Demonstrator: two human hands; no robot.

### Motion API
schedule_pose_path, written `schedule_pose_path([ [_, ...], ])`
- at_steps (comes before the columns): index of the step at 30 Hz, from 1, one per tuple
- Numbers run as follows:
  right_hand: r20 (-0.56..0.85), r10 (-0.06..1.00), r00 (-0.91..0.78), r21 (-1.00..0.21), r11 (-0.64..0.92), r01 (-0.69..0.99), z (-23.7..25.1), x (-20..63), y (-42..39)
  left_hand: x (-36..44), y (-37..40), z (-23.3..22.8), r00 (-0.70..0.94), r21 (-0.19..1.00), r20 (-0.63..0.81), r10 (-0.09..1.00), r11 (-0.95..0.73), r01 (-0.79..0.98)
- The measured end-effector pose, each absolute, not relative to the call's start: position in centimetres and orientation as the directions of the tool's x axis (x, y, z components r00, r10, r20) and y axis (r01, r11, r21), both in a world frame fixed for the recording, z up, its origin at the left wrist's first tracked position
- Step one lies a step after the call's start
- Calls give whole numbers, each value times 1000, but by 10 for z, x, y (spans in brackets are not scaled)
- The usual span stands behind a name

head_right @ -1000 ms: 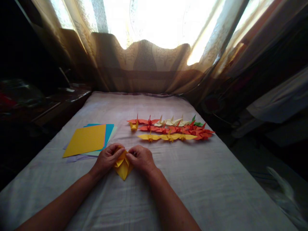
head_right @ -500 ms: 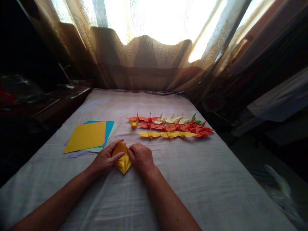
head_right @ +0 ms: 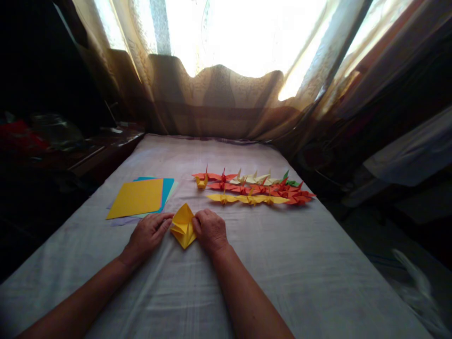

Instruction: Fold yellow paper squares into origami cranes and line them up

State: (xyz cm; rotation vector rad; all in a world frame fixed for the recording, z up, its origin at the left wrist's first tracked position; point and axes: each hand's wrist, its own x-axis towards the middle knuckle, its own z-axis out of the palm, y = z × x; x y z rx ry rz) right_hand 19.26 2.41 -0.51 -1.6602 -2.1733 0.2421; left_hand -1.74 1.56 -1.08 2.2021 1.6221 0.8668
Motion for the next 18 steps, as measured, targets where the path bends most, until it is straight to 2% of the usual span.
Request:
schedule_pose_path([
  [5,223,953,-205,-359,276,892,-4,191,22,-5,15,-5,157,455,301,941,-286,844],
  [11,193,968,-161,-342,220,913,2,187,25,0,7,-1,217,395,331,918,-344,852],
  [18,93,985,-145,-296,166,941,10,183,36,2,7,-9,235,418,380,895,-392,819],
])
